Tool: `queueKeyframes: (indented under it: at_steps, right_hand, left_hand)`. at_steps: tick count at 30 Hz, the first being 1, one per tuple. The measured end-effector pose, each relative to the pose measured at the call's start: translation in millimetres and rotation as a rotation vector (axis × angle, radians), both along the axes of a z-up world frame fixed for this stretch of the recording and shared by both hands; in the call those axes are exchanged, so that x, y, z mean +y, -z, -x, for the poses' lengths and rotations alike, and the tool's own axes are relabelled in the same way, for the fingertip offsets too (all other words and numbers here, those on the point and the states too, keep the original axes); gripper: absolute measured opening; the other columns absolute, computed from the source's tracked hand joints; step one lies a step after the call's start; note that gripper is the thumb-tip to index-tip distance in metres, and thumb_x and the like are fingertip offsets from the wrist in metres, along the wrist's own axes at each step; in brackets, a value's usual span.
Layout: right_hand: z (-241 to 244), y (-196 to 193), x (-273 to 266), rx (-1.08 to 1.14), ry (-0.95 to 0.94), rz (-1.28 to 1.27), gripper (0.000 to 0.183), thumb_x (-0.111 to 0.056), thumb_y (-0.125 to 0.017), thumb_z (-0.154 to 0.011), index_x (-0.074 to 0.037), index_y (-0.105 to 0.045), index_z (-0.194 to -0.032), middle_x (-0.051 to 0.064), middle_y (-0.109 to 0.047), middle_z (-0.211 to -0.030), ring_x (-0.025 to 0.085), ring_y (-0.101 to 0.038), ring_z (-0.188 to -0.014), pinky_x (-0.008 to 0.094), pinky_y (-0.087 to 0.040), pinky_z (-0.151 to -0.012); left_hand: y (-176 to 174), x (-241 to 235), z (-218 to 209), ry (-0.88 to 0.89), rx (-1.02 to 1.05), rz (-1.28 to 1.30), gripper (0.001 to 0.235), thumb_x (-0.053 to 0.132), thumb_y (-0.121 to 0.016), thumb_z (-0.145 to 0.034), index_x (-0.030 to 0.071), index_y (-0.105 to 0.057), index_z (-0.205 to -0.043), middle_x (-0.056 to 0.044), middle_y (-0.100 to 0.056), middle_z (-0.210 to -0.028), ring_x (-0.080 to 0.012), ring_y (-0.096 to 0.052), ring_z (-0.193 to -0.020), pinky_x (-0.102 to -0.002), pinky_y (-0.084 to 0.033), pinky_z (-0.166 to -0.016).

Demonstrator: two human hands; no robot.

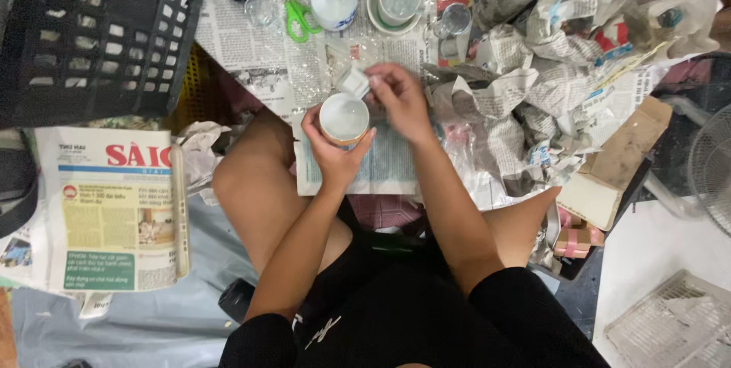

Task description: The person wraps small cups in newspaper sheets one at a time, folding the paper around each cup and placing the wrapped items into a black plastic basket. The person repeats this process for multiple cups throughout the clip.

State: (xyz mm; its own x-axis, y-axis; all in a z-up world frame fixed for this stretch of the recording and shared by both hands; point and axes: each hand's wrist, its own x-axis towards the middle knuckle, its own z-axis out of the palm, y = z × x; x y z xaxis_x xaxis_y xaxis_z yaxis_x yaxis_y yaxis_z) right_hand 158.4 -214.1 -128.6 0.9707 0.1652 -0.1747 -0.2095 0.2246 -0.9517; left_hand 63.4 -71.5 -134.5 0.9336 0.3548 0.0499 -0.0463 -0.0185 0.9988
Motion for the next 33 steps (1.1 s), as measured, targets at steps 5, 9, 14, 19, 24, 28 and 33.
queueKeyframes:
  at_steps: [5, 9, 14, 19, 24, 28, 33]
  right_hand:
    - [-15, -11, 17, -0.382, 0.073, 0.527, 0.015, -0.005, -0.068, -0.101, -0.006, -0.068, -0.116, 0.010, -0.071, -0.103, 0.018, -0.071, -0.090, 0.029, -0.057, -0.078]
    - [-18, -22, 13, -0.765, -0.055, 0.925, 0.035, 0.002, -0.067, -0.090, -0.010, -0.068, -0.123, 0.014, -0.071, -0.120, 0.037, -0.067, -0.114, 0.044, -0.053, -0.098]
    - [18, -46, -6, -0.808, -0.060, 0.799, 0.044, 0.007, -0.062, -0.092, -0.006, -0.064, -0.134, 0.021, -0.056, -0.142, 0.042, -0.056, -0.128, 0.048, -0.047, -0.106]
    - [109, -46, -35, -0.813, 0.003, 0.884, 0.046, 0.003, -0.070, -0.091, -0.009, -0.061, -0.134, 0.012, -0.061, -0.136, 0.035, -0.058, -0.129, 0.048, -0.044, -0.112]
    - [172, -37, -53, -0.574, 0.126, 1.018, 0.049, -0.005, -0.076, -0.088, -0.013, -0.063, -0.134, 0.015, -0.052, -0.145, 0.037, -0.049, -0.137, 0.050, -0.036, -0.116]
    - [179, -28, -61, -0.492, 0.107, 1.098, 0.059, -0.010, -0.081, -0.083, -0.011, -0.060, -0.138, 0.026, -0.037, -0.153, 0.046, -0.035, -0.142, 0.054, -0.028, -0.117]
    - [172, -25, -64, -0.408, 0.177, 0.968, 0.068, -0.008, -0.081, -0.087, -0.007, -0.048, -0.146, 0.026, -0.031, -0.158, 0.046, -0.034, -0.147, 0.053, -0.029, -0.122]
  left_hand:
    - [1, 2, 4, 0.026, -0.052, -0.092, 0.096, 0.017, -0.095, -0.076, 0.003, -0.029, -0.145, -0.017, -0.049, -0.136, -0.0267, -0.056, -0.127, -0.040, -0.049, -0.109]
    - [1, 4, 9, 0.152, -0.164, -0.212, 0.096, 0.021, -0.096, -0.072, 0.004, -0.034, -0.143, -0.019, -0.057, -0.131, -0.0288, -0.063, -0.121, -0.041, -0.053, -0.105]
    - [1, 2, 11, 0.196, -0.224, -0.235, 0.092, 0.027, -0.095, -0.073, 0.003, -0.037, -0.141, -0.019, -0.061, -0.127, -0.0297, -0.067, -0.118, -0.041, -0.057, -0.099]
    - [11, 11, 11, 0.232, -0.248, -0.176, 0.090, 0.029, -0.092, -0.076, 0.002, -0.037, -0.142, -0.018, -0.062, -0.126, -0.0287, -0.066, -0.118, -0.041, -0.055, -0.103]
    - [-7, 8, 8, 0.338, -0.270, -0.157, 0.087, 0.028, -0.091, -0.080, 0.002, -0.038, -0.142, -0.018, -0.061, -0.129, -0.0307, -0.065, -0.121, -0.041, -0.053, -0.107]
    - [-29, 9, 12, 0.422, -0.350, -0.415, 0.082, 0.024, -0.095, -0.075, 0.003, -0.046, -0.137, -0.019, -0.057, -0.127, -0.0367, -0.062, -0.118, -0.045, -0.052, -0.104]
    - [-48, 13, 17, 0.516, -0.259, -0.496, 0.079, 0.026, -0.095, -0.071, 0.006, -0.052, -0.134, -0.018, -0.060, -0.126, -0.0379, -0.062, -0.117, -0.046, -0.052, -0.100]
